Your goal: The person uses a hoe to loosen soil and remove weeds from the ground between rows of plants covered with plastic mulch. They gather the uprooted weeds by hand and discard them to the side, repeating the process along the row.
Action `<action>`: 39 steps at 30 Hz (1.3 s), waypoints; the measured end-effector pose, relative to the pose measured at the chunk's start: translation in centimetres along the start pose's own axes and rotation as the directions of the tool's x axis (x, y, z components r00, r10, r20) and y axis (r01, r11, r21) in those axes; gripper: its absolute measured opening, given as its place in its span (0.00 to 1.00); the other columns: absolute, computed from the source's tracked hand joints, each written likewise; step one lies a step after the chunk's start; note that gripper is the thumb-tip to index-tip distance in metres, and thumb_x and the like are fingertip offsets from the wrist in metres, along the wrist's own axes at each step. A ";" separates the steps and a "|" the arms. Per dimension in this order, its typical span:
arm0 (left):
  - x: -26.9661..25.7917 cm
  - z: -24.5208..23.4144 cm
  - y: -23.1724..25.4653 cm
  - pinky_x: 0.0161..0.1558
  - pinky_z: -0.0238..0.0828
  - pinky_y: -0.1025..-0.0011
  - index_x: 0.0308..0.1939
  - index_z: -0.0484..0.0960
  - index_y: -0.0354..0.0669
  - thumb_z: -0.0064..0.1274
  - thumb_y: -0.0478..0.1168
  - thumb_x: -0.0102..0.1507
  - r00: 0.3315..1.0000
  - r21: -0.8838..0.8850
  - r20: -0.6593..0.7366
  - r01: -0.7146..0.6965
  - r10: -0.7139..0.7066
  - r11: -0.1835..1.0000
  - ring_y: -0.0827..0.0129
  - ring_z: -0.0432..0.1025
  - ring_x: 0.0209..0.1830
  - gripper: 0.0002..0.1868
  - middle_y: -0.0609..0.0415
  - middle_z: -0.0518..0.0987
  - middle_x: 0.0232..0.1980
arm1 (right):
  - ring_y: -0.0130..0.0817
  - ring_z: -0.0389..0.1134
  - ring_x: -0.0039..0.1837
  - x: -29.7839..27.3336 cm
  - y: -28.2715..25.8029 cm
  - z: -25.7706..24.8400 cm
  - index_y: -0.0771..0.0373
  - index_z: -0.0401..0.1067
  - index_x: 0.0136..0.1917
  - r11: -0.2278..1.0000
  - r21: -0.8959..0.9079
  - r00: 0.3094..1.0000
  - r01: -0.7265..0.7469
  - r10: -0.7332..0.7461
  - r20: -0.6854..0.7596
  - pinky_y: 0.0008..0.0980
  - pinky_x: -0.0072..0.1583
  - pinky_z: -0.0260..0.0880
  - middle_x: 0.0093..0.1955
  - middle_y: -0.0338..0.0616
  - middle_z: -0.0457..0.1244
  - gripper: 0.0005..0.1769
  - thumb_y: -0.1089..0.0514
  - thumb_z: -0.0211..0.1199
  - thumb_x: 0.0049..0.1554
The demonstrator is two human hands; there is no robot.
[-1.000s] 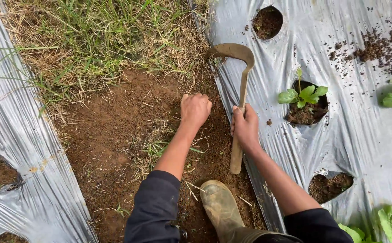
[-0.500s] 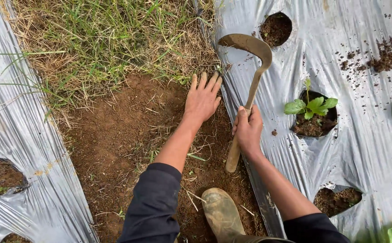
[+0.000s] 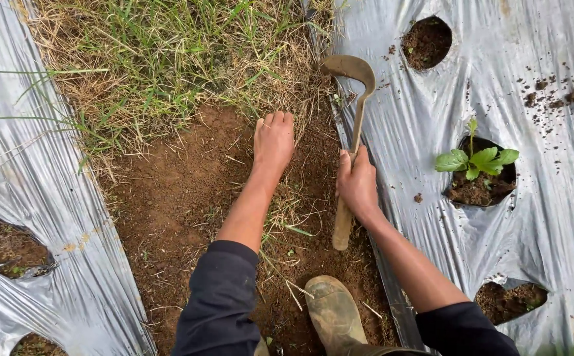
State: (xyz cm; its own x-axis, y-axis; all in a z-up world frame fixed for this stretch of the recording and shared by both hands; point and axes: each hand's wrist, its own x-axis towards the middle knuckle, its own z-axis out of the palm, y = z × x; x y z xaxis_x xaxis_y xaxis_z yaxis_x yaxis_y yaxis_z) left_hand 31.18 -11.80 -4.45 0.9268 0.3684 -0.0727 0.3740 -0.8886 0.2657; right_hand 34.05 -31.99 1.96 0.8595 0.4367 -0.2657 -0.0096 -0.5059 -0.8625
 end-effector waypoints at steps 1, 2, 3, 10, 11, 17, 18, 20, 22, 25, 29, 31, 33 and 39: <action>-0.5 -0.4 0.0 0.56 0.70 0.61 0.53 0.80 0.41 0.45 0.27 0.64 1.000 0.002 0.000 0.001 -0.001 1.000 0.60 0.75 0.48 0.15 0.50 0.80 0.45 | 0.33 0.64 0.22 -1.2 -0.1 -0.1 0.68 0.62 0.51 1.000 0.002 1.000 0.000 0.000 0.001 0.34 0.27 0.65 0.25 0.43 0.64 0.12 0.57 0.45 0.71; -1.0 -0.9 0.0 0.57 0.70 0.57 0.53 0.80 0.38 0.44 0.32 0.67 0.996 -0.068 0.014 0.085 -0.084 0.994 0.58 0.76 0.49 0.13 0.45 0.81 0.46 | 0.33 0.63 0.23 -2.4 -0.2 -0.3 0.68 0.62 0.52 0.995 -0.064 0.996 -0.075 0.077 0.035 0.34 0.28 0.65 0.26 0.45 0.64 0.11 0.57 0.45 0.71; -1.3 -1.3 0.1 0.59 0.69 0.54 0.54 0.80 0.36 0.44 0.36 0.69 0.986 -0.139 0.028 0.167 -0.165 0.976 0.56 0.77 0.50 0.13 0.40 0.82 0.47 | 0.33 0.62 0.25 -3.4 -0.3 -0.7 0.67 0.63 0.52 0.981 -0.134 0.987 -0.142 0.151 0.060 0.35 0.30 0.65 0.27 0.47 0.64 0.11 0.58 0.44 0.71; -1.7 1.0 -1.3 0.60 0.65 0.53 0.51 0.81 0.42 0.43 0.45 0.71 0.928 -0.435 0.103 0.366 -0.359 0.822 0.57 0.74 0.56 0.15 0.48 0.80 0.49 | 0.39 0.64 0.29 -6.1 1.1 -2.3 0.65 0.65 0.50 0.970 -0.159 0.983 -0.181 0.184 0.005 0.38 0.34 0.67 0.32 0.52 0.65 0.08 0.59 0.48 0.70; -1.7 1.1 -1.3 0.62 0.62 0.51 0.53 0.79 0.42 0.43 0.47 0.71 0.917 -0.478 0.129 0.391 -0.378 0.787 0.56 0.72 0.59 0.16 0.47 0.78 0.51 | 0.40 0.64 0.31 -5.3 0.8 -2.5 0.66 0.64 0.51 0.976 -0.164 0.990 -0.141 0.137 -0.033 0.39 0.36 0.67 0.33 0.53 0.64 0.07 0.60 0.49 0.70; -2.8 -0.9 -0.8 0.63 0.61 0.48 0.55 0.77 0.46 0.48 0.48 0.68 0.920 -0.567 0.136 0.377 -0.368 0.732 0.53 0.69 0.63 0.16 0.46 0.76 0.56 | 0.34 0.62 0.27 -0.2 0.7 -1.5 0.64 0.62 0.50 0.995 -0.102 0.999 -0.012 0.007 -0.044 0.33 0.30 0.65 0.29 0.45 0.61 0.08 0.59 0.47 0.71; -3.0 -1.6 -0.5 0.64 0.61 0.47 0.57 0.75 0.45 0.48 0.48 0.68 0.917 -0.609 0.131 0.374 -0.376 0.700 0.52 0.68 0.64 0.17 0.45 0.75 0.58 | 0.32 0.63 0.26 -0.3 0.1 -1.0 0.63 0.62 0.49 0.994 -0.085 0.998 -0.062 0.062 -0.001 0.31 0.29 0.67 0.28 0.43 0.63 0.09 0.59 0.45 0.71; -3.3 -2.9 -0.2 0.64 0.60 0.46 0.60 0.73 0.46 0.48 0.48 0.68 0.929 -0.605 0.035 0.312 -0.367 0.733 0.51 0.66 0.65 0.19 0.45 0.72 0.59 | 0.35 0.65 0.25 -3.2 0.4 -0.3 0.63 0.62 0.48 0.992 -0.093 0.996 -0.088 0.090 0.013 0.34 0.30 0.68 0.26 0.45 0.63 0.10 0.57 0.46 0.71; -3.2 -4.0 0.6 0.65 0.60 0.46 0.63 0.71 0.48 0.49 0.49 0.68 0.933 -0.596 -0.059 0.253 -0.356 0.762 0.49 0.64 0.66 0.21 0.44 0.70 0.61 | 0.38 0.66 0.24 -5.8 1.2 -0.3 0.64 0.61 0.46 0.988 -0.105 0.993 -0.115 0.119 0.027 0.37 0.31 0.69 0.24 0.47 0.64 0.12 0.56 0.47 0.70; -2.9 -4.8 1.6 0.67 0.56 0.43 0.69 0.69 0.54 0.49 0.49 0.69 0.969 -0.520 -0.164 0.077 -0.188 0.851 0.46 0.60 0.69 0.25 0.41 0.64 0.68 | 0.50 0.69 0.28 -8.1 3.2 -1.3 0.61 0.63 0.43 0.963 -0.227 0.985 -0.144 0.161 0.058 0.49 0.36 0.65 0.23 0.55 0.64 0.14 0.51 0.50 0.67; -2.4 -3.1 1.8 0.69 0.55 0.44 0.69 0.71 0.55 0.45 0.52 0.70 0.992 -0.361 0.023 0.126 -0.126 0.924 0.51 0.61 0.71 0.23 0.50 0.65 0.72 | 0.35 0.64 0.24 -6.3 2.4 -2.8 0.63 0.64 0.47 0.990 -0.086 0.994 -0.109 0.107 -0.023 0.33 0.29 0.68 0.24 0.46 0.63 0.11 0.58 0.47 0.70; -2.3 -2.3 1.8 0.68 0.57 0.45 0.67 0.73 0.51 0.43 0.50 0.71 0.989 -0.322 0.036 0.145 -0.141 0.936 0.54 0.62 0.69 0.22 0.51 0.68 0.71 | 0.34 0.63 0.24 -4.1 0.7 -3.0 0.65 0.64 0.50 0.995 -0.051 0.994 -0.086 0.083 -0.069 0.32 0.28 0.67 0.26 0.46 0.63 0.09 0.60 0.46 0.71; -2.5 -1.9 1.8 0.63 0.61 0.55 0.64 0.76 0.48 0.39 0.46 0.72 0.988 -0.268 0.036 0.154 -0.150 0.951 0.62 0.66 0.62 0.19 0.53 0.72 0.65 | 0.31 0.63 0.23 -1.7 -0.3 -2.5 0.64 0.62 0.51 0.994 0.094 0.996 0.050 -0.042 -0.084 0.28 0.27 0.66 0.26 0.42 0.61 0.08 0.61 0.45 0.71; -3.0 -4.2 1.2 0.63 0.63 0.53 0.54 0.81 0.44 0.46 0.47 0.69 0.981 -0.324 0.029 0.189 -0.190 0.927 0.57 0.68 0.62 0.16 0.53 0.75 0.58 | 0.32 0.61 0.20 -2.1 0.7 0.1 0.67 0.60 0.46 0.981 0.177 0.990 -0.086 0.064 0.123 0.29 0.24 0.64 0.23 0.43 0.58 0.12 0.60 0.42 0.71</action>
State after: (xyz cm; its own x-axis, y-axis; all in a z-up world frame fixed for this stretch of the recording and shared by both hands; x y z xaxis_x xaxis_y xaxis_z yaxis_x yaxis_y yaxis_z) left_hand 28.73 -12.86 0.13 0.8397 0.5220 -0.1498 0.5108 -0.6655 0.5443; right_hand 32.18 -33.16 1.81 0.7877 0.4913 -0.3717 -0.1733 -0.4022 -0.8990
